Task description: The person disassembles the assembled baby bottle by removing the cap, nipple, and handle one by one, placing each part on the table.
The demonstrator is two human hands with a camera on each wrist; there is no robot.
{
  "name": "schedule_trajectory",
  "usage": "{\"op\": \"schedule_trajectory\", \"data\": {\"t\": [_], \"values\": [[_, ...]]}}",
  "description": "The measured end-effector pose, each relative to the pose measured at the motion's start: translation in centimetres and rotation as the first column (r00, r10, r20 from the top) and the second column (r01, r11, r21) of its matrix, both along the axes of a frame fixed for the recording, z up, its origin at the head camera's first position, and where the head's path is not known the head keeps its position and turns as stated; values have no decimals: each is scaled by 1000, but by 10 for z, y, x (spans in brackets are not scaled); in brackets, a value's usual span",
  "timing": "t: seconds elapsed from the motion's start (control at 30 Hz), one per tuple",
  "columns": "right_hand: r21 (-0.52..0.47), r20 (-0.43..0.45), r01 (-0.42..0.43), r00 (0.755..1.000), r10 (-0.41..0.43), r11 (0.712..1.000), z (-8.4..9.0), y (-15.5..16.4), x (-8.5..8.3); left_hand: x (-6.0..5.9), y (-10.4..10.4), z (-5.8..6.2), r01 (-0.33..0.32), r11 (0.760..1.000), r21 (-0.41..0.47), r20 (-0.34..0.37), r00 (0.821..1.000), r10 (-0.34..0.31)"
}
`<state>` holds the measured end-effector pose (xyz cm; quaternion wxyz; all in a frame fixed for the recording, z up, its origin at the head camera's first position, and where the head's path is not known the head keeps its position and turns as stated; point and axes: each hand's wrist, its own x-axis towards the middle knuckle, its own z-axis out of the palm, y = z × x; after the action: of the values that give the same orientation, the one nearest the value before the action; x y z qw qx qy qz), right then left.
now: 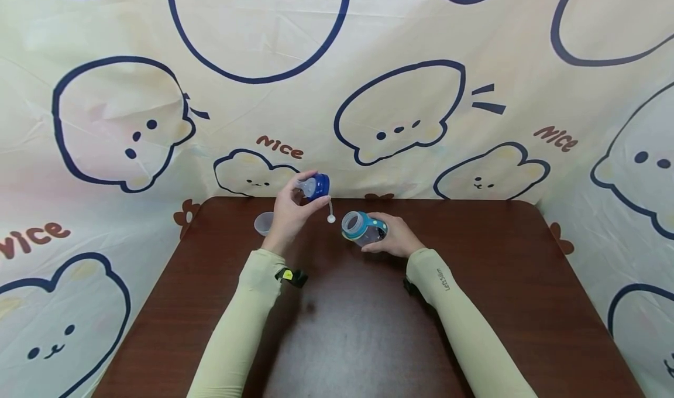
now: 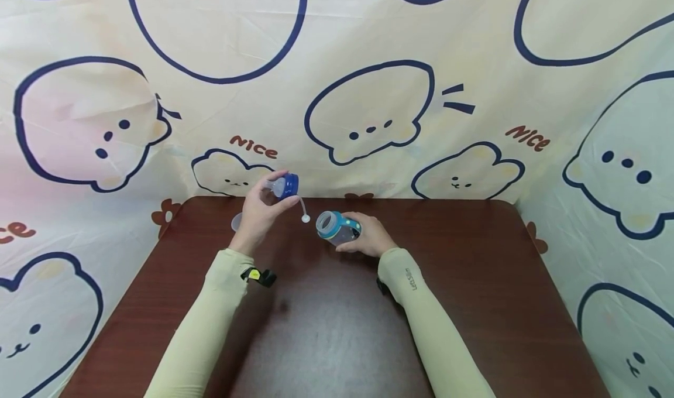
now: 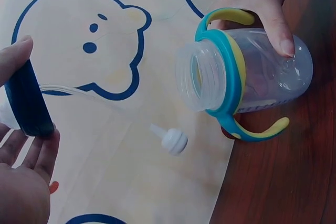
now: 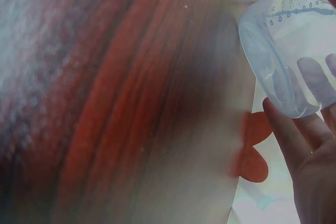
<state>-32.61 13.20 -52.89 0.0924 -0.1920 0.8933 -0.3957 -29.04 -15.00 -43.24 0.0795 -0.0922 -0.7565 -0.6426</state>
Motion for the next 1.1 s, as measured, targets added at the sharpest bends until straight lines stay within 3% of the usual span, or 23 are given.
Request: {"op": "schedule_trajectory", "data": {"t": [0.47,1.1], "values": [[6,16,4,1000,-4,1000,-1,1,-1,-5,-11,-25,-25,1000,-11,18,1000,25],[7,22,8,1000,-8,1000,-2,2,-2,-6,-27,-46,-80,994,-74,48,995,84]]}}
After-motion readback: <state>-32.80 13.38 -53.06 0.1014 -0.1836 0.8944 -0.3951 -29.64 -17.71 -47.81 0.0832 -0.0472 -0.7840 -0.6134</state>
